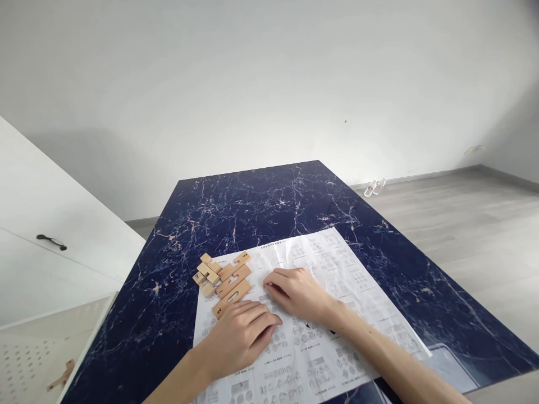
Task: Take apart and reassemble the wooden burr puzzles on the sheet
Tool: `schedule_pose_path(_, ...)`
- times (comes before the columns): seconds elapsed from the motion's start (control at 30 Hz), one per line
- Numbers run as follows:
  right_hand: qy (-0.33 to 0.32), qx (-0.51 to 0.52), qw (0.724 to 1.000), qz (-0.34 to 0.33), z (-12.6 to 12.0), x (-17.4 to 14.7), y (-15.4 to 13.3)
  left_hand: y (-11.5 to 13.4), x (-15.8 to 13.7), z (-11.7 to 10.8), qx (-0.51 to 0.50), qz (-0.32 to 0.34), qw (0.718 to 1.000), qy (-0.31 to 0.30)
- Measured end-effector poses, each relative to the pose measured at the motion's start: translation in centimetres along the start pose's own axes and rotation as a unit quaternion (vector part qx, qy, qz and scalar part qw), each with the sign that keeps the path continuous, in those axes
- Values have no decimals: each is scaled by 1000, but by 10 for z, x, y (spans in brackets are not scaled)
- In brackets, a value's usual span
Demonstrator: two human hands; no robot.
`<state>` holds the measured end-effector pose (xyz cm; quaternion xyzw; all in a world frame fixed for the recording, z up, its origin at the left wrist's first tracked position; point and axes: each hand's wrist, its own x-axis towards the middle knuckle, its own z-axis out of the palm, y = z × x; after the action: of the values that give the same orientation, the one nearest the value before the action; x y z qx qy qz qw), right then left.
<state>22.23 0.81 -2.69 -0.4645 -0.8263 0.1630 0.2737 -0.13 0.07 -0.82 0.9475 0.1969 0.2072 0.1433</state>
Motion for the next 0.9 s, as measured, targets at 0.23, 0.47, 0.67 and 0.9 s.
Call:
schedule_pose_path(0.23,-3,-4,1000,1,1,3,-2,2,0,-3,-1,-3,1000,11)
schedule_pose_path(0.47,-9,2,1000,-2,1,2,-3,1,-1,-2,-8,-8,1000,9)
schedule_pose_path(0.67,-11,6,1000,2,1,1,-2,1,-1,-2,-6,-8,1000,11)
schedule_pose_path(0.9,-12,7,1000,2,-1,1,-5,2,-2,-3,-2,-11,1000,10)
